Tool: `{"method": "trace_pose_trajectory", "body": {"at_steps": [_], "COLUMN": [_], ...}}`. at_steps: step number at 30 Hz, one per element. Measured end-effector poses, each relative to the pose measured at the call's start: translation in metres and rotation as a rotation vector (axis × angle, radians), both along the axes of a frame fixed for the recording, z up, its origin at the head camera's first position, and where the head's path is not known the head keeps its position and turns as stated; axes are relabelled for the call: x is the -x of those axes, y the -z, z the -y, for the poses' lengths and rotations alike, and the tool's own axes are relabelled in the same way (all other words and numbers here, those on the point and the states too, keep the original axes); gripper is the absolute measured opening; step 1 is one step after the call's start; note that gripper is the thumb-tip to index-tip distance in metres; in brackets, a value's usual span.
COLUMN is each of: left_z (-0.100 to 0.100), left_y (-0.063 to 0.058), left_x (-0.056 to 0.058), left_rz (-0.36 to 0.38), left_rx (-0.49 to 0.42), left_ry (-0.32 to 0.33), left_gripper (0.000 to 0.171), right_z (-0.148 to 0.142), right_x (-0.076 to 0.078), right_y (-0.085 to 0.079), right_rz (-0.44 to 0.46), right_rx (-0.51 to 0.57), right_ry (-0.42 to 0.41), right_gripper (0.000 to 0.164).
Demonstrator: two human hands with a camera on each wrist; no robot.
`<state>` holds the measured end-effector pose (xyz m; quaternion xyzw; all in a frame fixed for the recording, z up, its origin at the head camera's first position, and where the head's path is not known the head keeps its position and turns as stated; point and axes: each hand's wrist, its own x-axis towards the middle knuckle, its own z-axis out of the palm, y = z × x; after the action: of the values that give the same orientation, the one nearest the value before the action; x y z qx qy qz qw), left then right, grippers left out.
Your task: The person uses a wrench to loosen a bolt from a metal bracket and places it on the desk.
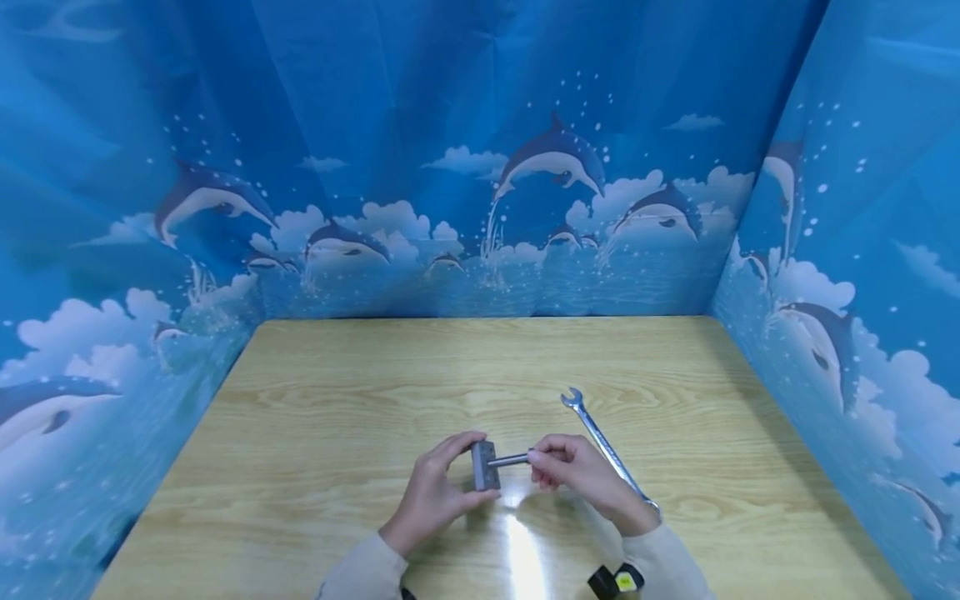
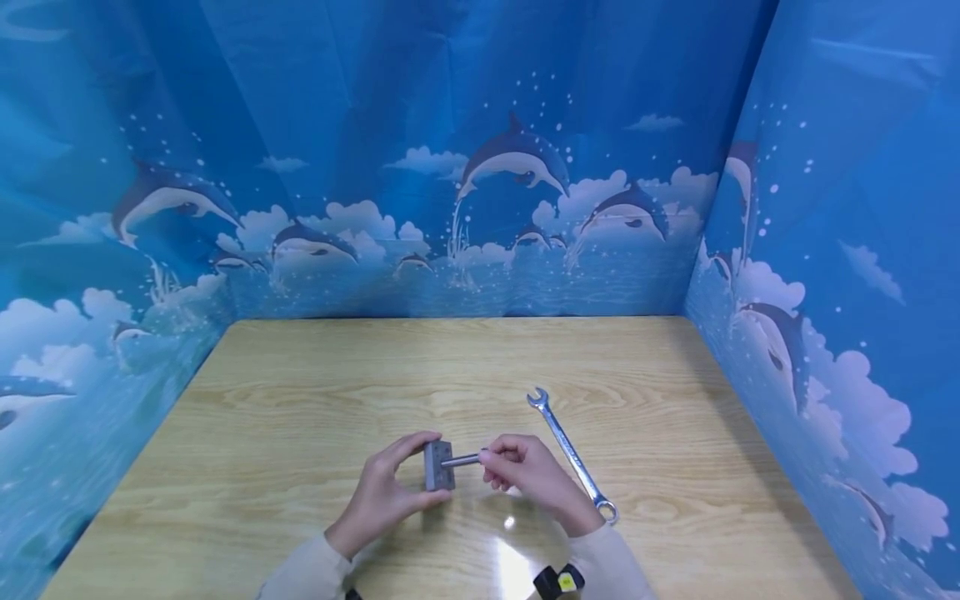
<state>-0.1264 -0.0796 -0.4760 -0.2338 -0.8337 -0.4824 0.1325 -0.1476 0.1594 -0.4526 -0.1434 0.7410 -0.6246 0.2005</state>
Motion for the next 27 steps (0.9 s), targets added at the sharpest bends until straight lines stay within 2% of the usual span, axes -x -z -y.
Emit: {"method": "trace_pose_trajectory", "body": {"at_steps": [7,13,19,23,27], "left_z": [0.0006,0.0005,0.0003,-0.0004,-0.0011], "left_y": [-0.0016,-0.0023,0.0004,0.0011,0.0006], "left_x": [-0.0012,-0.0005,0.0013,0.0021,0.0020], "left_rz": [0.049,0.045,0.023,0.013,0.008], "left_rx": [0.002,-0.007,-0.011,-0.005,-0.009], "left_ry": [-0.023,-0.033,-0.037,-0.038,-0.033], "left_gripper": [0.073,0.074,0.075,0.075,0.075], "right_z": [-0.0024,-0.0018,-0.0003,0.0017,0.0034], "right_x": [0.0012,0.0018,0.0019,0.0017,0.0018], "right_y": [0.0017,0.0003,0.0015,0.0025,0.0013], "right_rz": [-0.091,-0.090,-0.041,0.028,0.099], "right_rx": [-0.046,-0.093,-0.052,-0.031,-0.020], "right_ry": [0.024,0.063,0.066,0.109,0.127], "right_gripper": [0.034,0.034,0.041,0.040,0.045]}}
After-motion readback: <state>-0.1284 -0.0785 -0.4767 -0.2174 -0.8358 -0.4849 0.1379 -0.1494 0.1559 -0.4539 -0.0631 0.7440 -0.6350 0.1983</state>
